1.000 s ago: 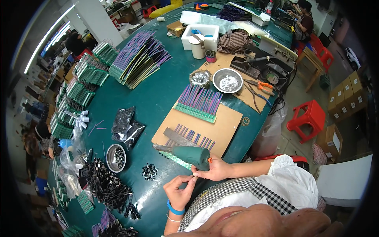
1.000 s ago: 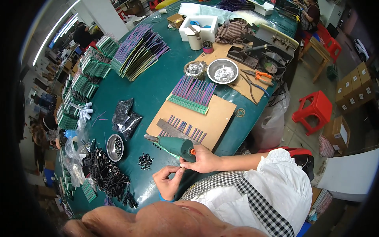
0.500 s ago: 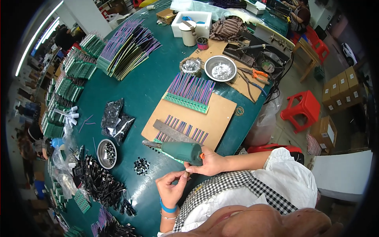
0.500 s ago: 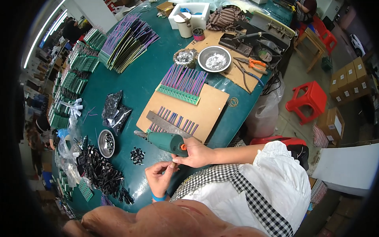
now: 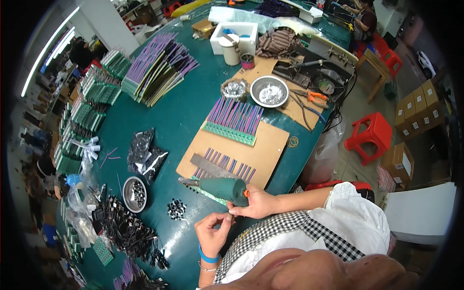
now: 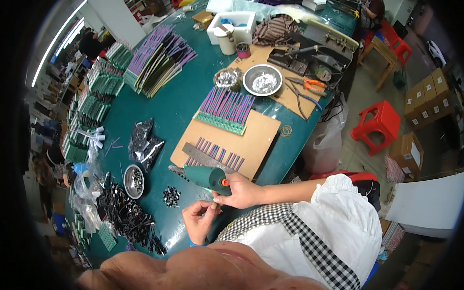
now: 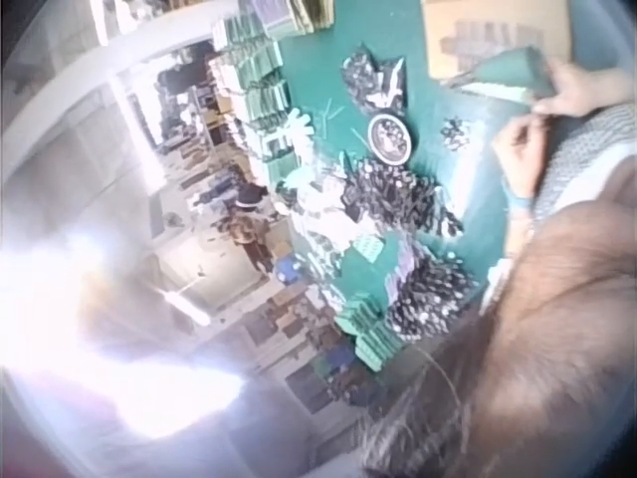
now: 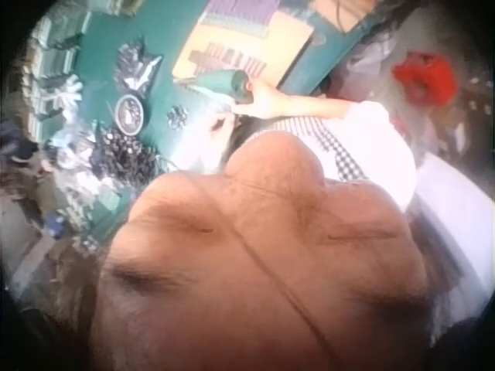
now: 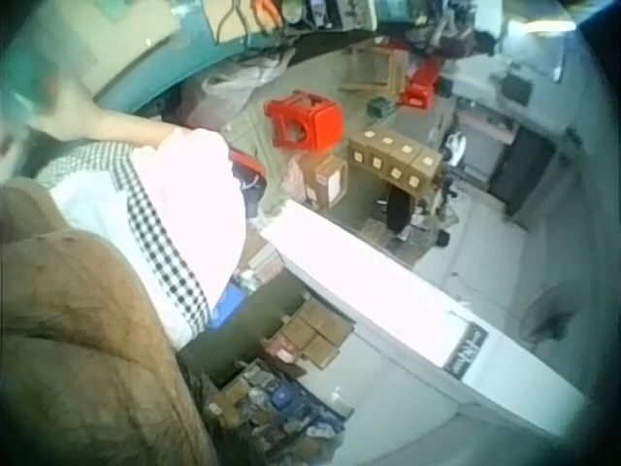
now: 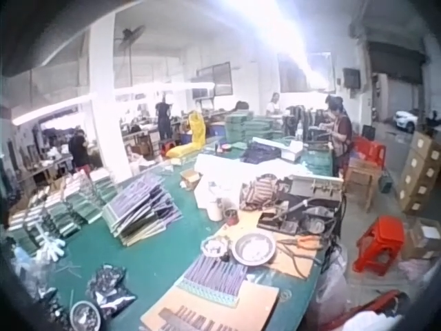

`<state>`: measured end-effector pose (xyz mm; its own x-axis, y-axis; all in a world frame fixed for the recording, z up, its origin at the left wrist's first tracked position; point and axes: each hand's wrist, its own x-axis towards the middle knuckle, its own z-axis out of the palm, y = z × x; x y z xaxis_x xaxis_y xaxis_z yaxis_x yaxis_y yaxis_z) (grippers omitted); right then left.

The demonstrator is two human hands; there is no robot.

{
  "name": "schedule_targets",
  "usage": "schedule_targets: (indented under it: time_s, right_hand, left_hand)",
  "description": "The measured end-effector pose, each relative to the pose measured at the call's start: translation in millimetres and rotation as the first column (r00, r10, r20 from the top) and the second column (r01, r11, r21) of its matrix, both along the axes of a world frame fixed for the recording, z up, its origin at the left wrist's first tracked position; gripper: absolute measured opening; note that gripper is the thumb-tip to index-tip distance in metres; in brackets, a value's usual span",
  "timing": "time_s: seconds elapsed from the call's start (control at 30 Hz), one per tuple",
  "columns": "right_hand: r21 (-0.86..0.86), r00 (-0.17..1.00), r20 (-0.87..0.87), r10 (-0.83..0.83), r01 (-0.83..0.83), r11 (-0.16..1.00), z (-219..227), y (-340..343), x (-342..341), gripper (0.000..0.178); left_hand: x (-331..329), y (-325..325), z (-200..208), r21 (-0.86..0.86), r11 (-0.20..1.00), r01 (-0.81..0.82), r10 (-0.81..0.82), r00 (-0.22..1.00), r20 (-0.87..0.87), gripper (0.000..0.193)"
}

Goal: The person solders wires onto LED PCB strips using a soldering iron.

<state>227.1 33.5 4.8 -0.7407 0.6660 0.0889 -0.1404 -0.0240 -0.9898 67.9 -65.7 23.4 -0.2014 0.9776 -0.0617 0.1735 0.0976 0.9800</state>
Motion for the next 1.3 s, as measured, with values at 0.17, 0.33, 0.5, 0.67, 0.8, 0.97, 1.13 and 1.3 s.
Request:
schedule_targets:
  time_s: [0.17,0.33,0.5,0.67,0.8,0.97,1.13,1.3]
  right_hand:
    - [-0.008,0.999,0.042,0.010,-0.009,1.000,-3.2,-0.9,-1.1,0.013]
    - [0.040,0.998,0.060,0.003,-0.005,0.999,-3.2,-3.5,-0.3,0.014]
    - [0.020,0.999,0.041,0.005,-0.006,1.000,-4.7,-4.1,-0.7,0.014]
    - [0.035,0.997,0.079,0.004,-0.007,0.999,-3.6,1.8,-1.8,0.013]
    - [0.056,0.998,0.061,0.012,-0.015,0.998,-4.6,3.2,-1.1,0.012]
    - [0.069,0.999,0.024,-0.025,0.024,0.997,-9.1,-1.4,-2.1,0.012]
    - [0.076,0.998,0.064,-0.002,-0.002,0.997,-0.4,-6.6,0.0,0.015]
    - [-0.314,0.997,-0.031,-0.074,0.060,0.948,5.8,-10.8,13.1,0.030]
  left_hand:
    - [0.5,-1.2,-2.6,-0.027,0.999,-0.030,0.032,0.999,0.043,0.006]
    - [1.0,-3.3,-5.2,-0.008,0.999,-0.034,0.035,0.998,0.051,0.007]
    - [1.1,-3.3,-7.0,-0.001,1.000,-0.018,0.018,0.998,0.068,0.006]
    - [-1.0,-2.0,-7.9,-0.058,0.998,-0.022,0.030,0.992,0.124,0.007]
    - [-0.3,0.9,-5.1,-0.069,0.997,-0.017,0.025,0.993,0.116,0.007]
    - [-2.5,-1.8,-5.4,-0.075,0.997,-0.004,0.014,0.991,0.135,0.009]
    - [3.3,-8.2,1.1,-0.137,0.990,-0.040,0.064,0.983,0.175,0.012]
    - [-15.0,-0.9,-5.5,-0.167,0.982,-0.086,0.130,0.954,0.271,0.010]
